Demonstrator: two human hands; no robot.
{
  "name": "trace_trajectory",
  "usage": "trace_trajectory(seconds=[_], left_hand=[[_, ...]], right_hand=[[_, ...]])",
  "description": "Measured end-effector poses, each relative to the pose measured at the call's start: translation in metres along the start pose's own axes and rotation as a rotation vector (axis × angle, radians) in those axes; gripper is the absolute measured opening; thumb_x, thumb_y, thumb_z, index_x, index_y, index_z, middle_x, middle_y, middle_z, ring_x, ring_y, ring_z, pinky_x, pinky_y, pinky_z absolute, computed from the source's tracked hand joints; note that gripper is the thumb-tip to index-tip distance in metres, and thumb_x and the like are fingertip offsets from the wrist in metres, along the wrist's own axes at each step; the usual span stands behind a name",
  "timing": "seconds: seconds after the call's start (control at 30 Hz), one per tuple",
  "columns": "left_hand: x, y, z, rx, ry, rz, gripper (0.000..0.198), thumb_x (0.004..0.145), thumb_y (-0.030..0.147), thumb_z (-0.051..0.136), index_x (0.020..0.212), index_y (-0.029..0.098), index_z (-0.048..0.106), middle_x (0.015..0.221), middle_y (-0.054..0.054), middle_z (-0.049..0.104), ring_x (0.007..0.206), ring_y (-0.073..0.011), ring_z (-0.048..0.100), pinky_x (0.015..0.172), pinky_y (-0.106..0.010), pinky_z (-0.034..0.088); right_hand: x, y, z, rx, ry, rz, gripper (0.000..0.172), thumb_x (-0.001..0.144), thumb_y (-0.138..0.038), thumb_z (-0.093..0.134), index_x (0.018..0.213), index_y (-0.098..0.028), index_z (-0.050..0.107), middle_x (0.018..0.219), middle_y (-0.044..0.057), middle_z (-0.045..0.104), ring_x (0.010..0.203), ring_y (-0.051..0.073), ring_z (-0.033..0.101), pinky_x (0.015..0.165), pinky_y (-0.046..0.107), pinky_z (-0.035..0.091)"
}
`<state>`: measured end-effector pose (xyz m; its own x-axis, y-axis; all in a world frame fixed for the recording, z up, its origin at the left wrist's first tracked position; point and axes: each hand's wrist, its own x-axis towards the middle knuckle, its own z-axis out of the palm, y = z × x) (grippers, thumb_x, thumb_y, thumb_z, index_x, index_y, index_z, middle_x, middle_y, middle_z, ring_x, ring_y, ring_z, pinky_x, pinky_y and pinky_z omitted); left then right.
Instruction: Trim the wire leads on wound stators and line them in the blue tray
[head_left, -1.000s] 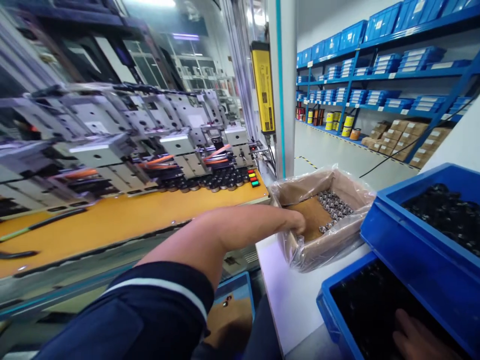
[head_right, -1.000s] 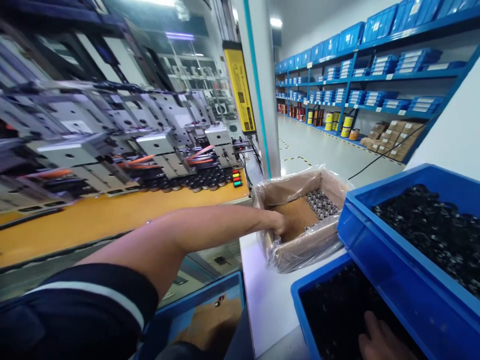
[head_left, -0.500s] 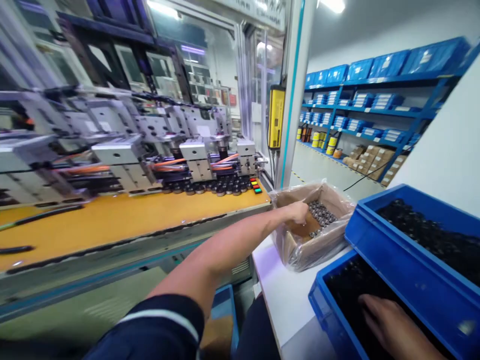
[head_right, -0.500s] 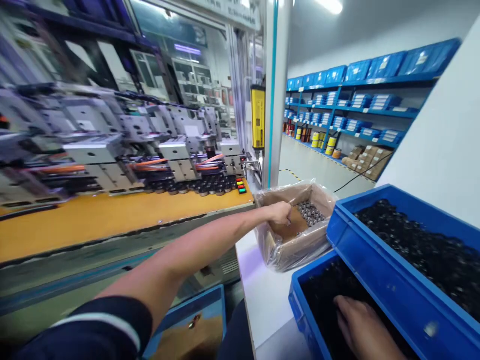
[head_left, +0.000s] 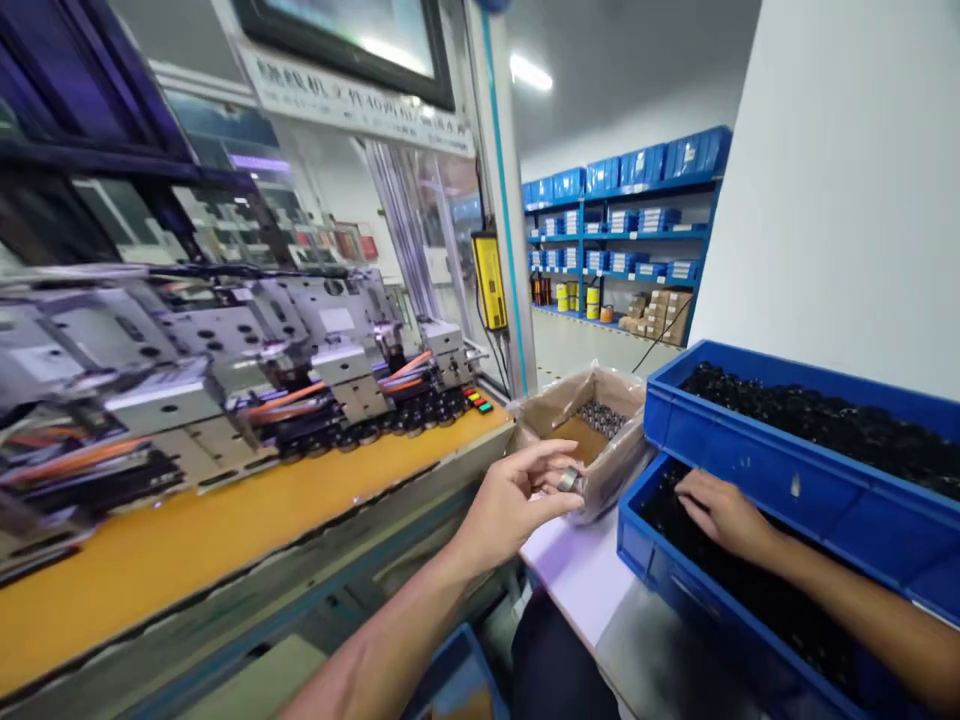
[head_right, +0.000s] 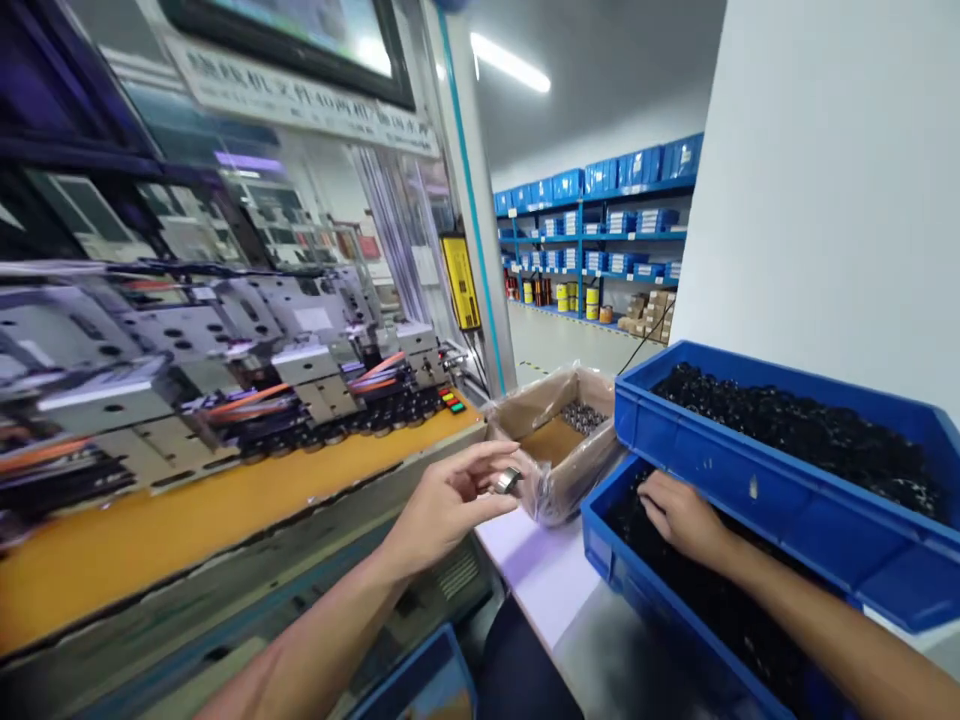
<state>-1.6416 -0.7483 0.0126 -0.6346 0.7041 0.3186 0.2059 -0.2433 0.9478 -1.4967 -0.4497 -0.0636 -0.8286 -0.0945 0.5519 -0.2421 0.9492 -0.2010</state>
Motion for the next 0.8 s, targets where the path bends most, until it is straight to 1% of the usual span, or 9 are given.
trace_trajectory(seconds=[0.07, 0.13, 0.23, 0.33, 0.4, 0.47, 0.63, 0.7, 0.8], left_hand=[[-0.024, -0.001, 0.005, -0.027, 0.071, 0.043, 0.040, 0.064, 0.017, 0.088, 0.101, 0.015, 0.074, 0.090, -0.006, 0.075, 0.072, -0.0111, 0.064, 0.067, -0.020, 0.052], [-0.044, -0.005, 0.011, -0.110, 0.126, 0.057, 0.032, 0.062, 0.014, 0.089, 0.092, 0.017, 0.078, 0.091, -0.006, 0.075, 0.067, -0.0095, 0.063, 0.063, -0.019, 0.052], [-0.068, -0.013, 0.020, -0.277, 0.140, 0.056, 0.027, 0.063, 0.014, 0.088, 0.087, 0.018, 0.080, 0.105, -0.009, 0.073, 0.069, -0.0137, 0.070, 0.067, -0.024, 0.058], [-0.084, -0.020, 0.029, -0.333, 0.156, 0.047, 0.023, 0.066, 0.011, 0.086, 0.087, 0.019, 0.080, 0.099, -0.009, 0.074, 0.076, -0.0174, 0.074, 0.071, -0.024, 0.060], [-0.091, -0.023, 0.033, -0.360, 0.173, 0.032, 0.032, 0.063, 0.007, 0.087, 0.092, 0.019, 0.080, 0.093, -0.008, 0.076, 0.080, -0.0177, 0.074, 0.072, -0.022, 0.060], [-0.094, -0.024, 0.037, -0.403, 0.173, 0.002, 0.038, 0.060, 0.006, 0.089, 0.095, 0.019, 0.080, 0.090, -0.007, 0.078, 0.081, -0.0176, 0.074, 0.073, -0.020, 0.060], [-0.097, -0.029, 0.046, -0.464, 0.105, -0.160, 0.031, 0.069, 0.010, 0.085, 0.098, 0.018, 0.079, 0.071, -0.001, 0.076, 0.061, -0.0078, 0.068, 0.062, -0.012, 0.055], [-0.098, -0.030, 0.049, -0.496, 0.084, -0.195, 0.033, 0.071, 0.012, 0.084, 0.104, 0.017, 0.078, 0.072, -0.001, 0.076, 0.060, -0.0083, 0.068, 0.065, -0.016, 0.059], [-0.100, -0.032, 0.052, -0.499, 0.091, -0.209, 0.040, 0.068, 0.012, 0.086, 0.106, 0.017, 0.076, 0.079, -0.003, 0.078, 0.066, -0.0121, 0.072, 0.072, -0.022, 0.061]], right_hand=[[0.018, -0.023, -0.010, 0.043, 0.054, -0.037, 0.020, 0.097, -0.018, 0.046, 0.099, -0.016, 0.067, 0.093, 0.010, 0.069, 0.087, 0.020, 0.066, 0.081, 0.035, 0.055], [0.035, -0.058, -0.019, 0.088, 0.089, -0.093, 0.015, 0.095, -0.017, 0.053, 0.104, -0.016, 0.065, 0.098, 0.009, 0.069, 0.092, 0.018, 0.066, 0.085, 0.033, 0.055], [0.049, -0.115, -0.024, 0.214, 0.208, -0.250, 0.016, 0.091, -0.008, 0.059, 0.104, -0.015, 0.063, 0.093, 0.007, 0.069, 0.086, 0.015, 0.066, 0.078, 0.027, 0.056], [0.046, -0.152, -0.020, 0.350, 0.213, -0.308, 0.019, 0.089, -0.005, 0.059, 0.106, -0.015, 0.062, 0.090, 0.008, 0.068, 0.082, 0.015, 0.066, 0.071, 0.025, 0.057], [0.041, -0.161, -0.015, 0.409, 0.190, -0.319, 0.021, 0.089, -0.003, 0.058, 0.107, -0.014, 0.061, 0.091, 0.009, 0.067, 0.082, 0.015, 0.066, 0.071, 0.026, 0.057], [0.037, -0.162, -0.010, 0.451, 0.181, -0.325, 0.021, 0.088, -0.003, 0.058, 0.106, -0.013, 0.061, 0.092, 0.010, 0.065, 0.083, 0.015, 0.064, 0.072, 0.026, 0.057], [0.033, -0.156, -0.002, 0.467, 0.162, -0.327, 0.020, 0.089, -0.005, 0.057, 0.107, -0.015, 0.061, 0.096, 0.009, 0.059, 0.088, 0.016, 0.060, 0.074, 0.028, 0.057], [0.032, -0.156, 0.000, 0.456, 0.151, -0.320, 0.021, 0.089, -0.005, 0.057, 0.107, -0.016, 0.060, 0.097, 0.008, 0.058, 0.089, 0.016, 0.060, 0.075, 0.028, 0.057], [0.030, -0.154, 0.001, 0.447, 0.148, -0.312, 0.022, 0.090, -0.005, 0.057, 0.108, -0.016, 0.059, 0.098, 0.009, 0.058, 0.088, 0.016, 0.060, 0.075, 0.029, 0.058]])
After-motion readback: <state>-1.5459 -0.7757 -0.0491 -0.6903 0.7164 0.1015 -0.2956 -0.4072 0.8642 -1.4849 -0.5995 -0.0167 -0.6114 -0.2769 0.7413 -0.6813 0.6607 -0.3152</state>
